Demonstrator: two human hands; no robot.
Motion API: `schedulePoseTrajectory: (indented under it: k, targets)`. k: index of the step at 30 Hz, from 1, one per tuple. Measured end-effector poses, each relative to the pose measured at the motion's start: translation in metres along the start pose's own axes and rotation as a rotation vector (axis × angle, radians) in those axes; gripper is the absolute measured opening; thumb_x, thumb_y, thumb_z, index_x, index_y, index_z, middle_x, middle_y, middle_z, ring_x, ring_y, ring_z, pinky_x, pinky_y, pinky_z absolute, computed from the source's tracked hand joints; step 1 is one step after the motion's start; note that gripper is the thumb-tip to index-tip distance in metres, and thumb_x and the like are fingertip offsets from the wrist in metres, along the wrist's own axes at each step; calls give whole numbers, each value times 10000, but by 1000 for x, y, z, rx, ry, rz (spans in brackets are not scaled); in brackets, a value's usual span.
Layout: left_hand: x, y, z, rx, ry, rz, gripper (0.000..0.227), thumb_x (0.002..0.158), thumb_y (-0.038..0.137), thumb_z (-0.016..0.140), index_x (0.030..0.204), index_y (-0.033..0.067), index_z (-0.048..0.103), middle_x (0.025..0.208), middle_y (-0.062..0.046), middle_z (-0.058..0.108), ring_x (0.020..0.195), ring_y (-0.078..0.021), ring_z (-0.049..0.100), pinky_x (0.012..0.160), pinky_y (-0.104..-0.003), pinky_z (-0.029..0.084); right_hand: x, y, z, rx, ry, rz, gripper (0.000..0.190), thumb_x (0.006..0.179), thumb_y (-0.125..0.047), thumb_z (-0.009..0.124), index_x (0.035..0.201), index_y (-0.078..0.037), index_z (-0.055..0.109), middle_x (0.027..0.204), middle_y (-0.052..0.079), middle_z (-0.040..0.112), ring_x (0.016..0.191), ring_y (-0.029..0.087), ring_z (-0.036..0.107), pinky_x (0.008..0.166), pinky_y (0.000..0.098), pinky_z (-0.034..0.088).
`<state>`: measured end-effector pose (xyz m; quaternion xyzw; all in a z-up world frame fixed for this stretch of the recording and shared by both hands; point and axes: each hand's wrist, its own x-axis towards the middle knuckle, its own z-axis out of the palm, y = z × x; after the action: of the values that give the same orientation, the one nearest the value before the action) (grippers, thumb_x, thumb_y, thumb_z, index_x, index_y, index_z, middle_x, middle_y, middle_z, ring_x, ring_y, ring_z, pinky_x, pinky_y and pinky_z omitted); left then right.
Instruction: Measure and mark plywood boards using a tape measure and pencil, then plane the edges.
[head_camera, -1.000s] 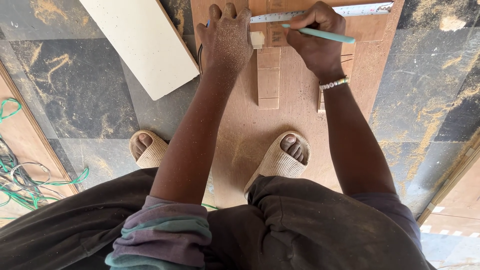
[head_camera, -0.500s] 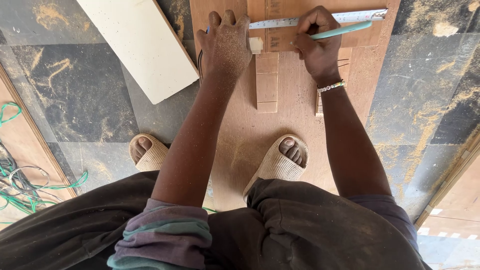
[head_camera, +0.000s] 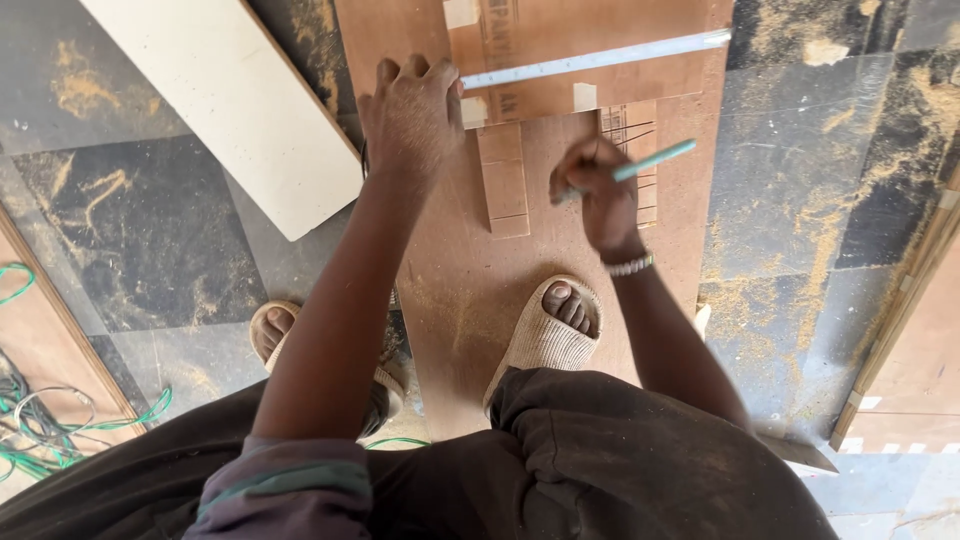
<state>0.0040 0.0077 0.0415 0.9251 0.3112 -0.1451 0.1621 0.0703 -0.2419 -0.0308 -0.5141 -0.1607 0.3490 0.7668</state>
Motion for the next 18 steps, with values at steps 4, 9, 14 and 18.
schedulePoseTrajectory:
  k: [4,9,14,18]
  targets:
    - [-18,-2,4,-109,-145,-25,307,1127,401,552,1292,163,654,1134,-84,701,1115,-259,645,896,-483,586,-28,-23,-6,63,62,10,213,966,9,441,943,-28,650,753,130,637,631,220,620,607,368,587]
    - [-37,8,-5,-582,72,69,1319,652,704,852,1538,28,147,1321,-325,504,1169,-429,596,868,-572,532,-2,-59,-55,-322,420,-44,208,1049,-61,480,1089,-24,681,978,126,715,643,173,654,518,339,561]
    - [-31,-3,51,-738,-12,-335,953,848,587,748,1524,64,326,1375,-228,516,1208,-335,582,929,-507,563,69,-56,-124,-992,523,263,308,1129,-320,573,1188,-29,655,884,107,668,683,159,558,542,332,448]
    - [-4,-11,68,-831,-145,-468,540,906,508,685,1215,66,723,1167,-140,711,1118,-263,690,944,-453,577,102,-57,-124,-1263,342,372,416,975,-448,735,1070,-43,732,837,93,673,724,172,595,658,385,489]
